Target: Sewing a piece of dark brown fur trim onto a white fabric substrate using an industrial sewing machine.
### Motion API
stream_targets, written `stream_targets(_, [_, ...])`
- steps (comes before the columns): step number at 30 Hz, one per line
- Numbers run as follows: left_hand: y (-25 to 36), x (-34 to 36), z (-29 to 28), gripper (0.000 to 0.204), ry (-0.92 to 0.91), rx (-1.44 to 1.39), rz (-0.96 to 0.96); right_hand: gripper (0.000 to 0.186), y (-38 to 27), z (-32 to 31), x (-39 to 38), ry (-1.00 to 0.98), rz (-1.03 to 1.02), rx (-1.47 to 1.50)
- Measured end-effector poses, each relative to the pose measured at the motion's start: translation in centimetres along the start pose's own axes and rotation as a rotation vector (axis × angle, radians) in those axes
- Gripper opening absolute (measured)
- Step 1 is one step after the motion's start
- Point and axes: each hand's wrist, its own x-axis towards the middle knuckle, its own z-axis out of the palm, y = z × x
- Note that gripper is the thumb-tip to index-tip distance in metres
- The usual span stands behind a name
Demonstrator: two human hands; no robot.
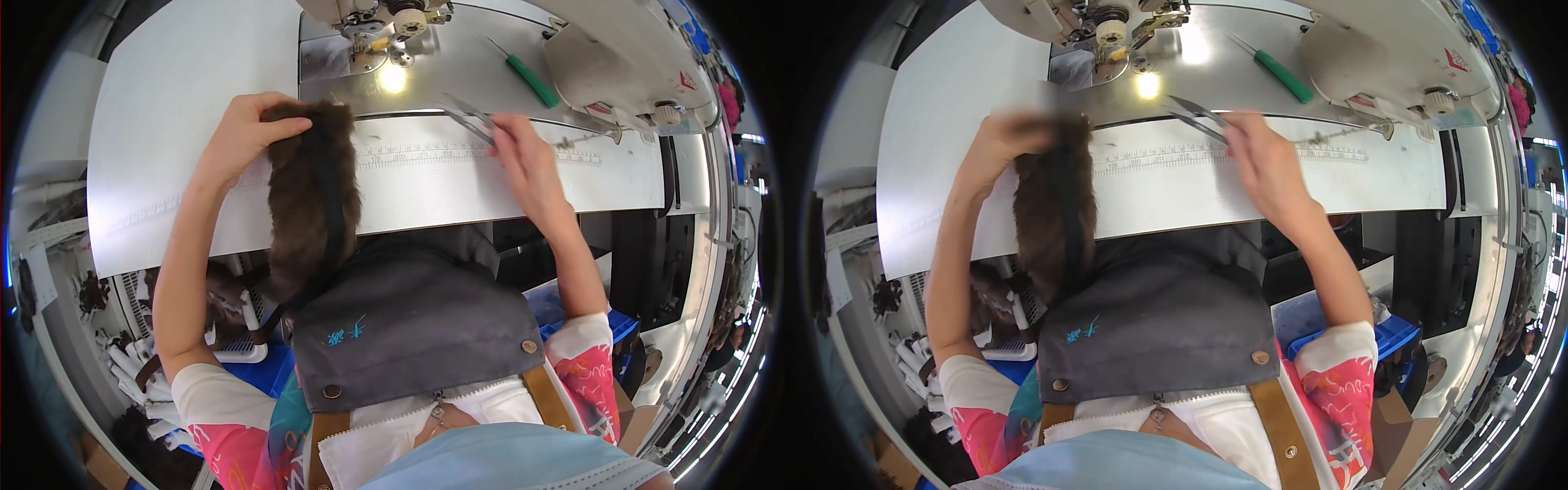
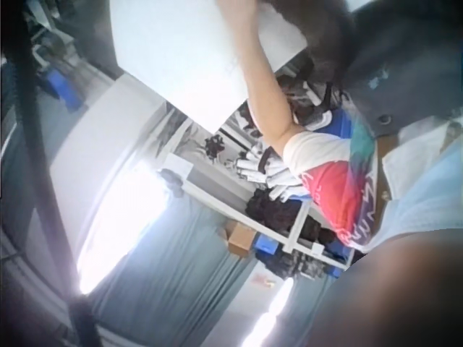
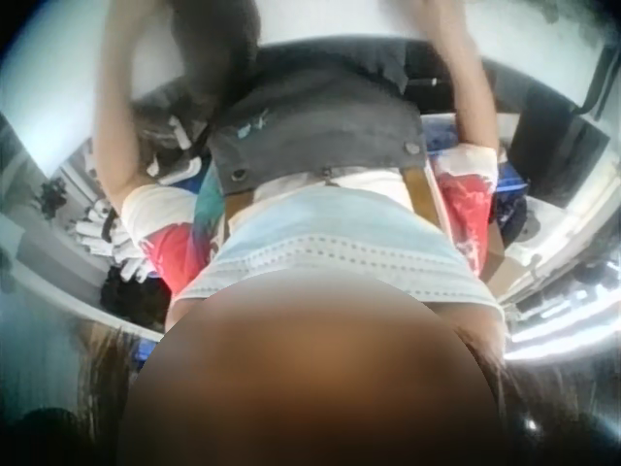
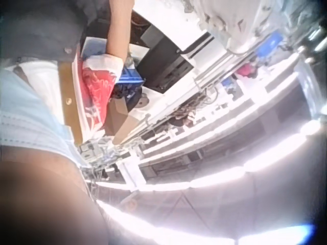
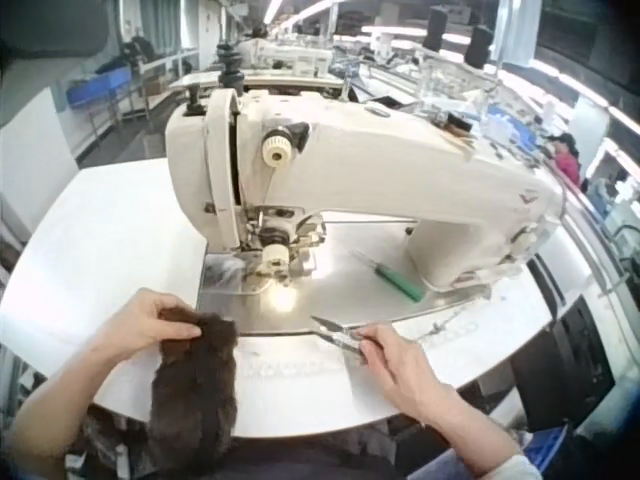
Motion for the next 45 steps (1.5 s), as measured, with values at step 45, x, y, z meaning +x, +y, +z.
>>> stream_targets(45, [-3.0, -0.8, -3.7, 0.017, 0.133, -0.282, 0.092, 0.013, -6.2, 10.8, 12.8, 0.237, 0.187, 0.610])
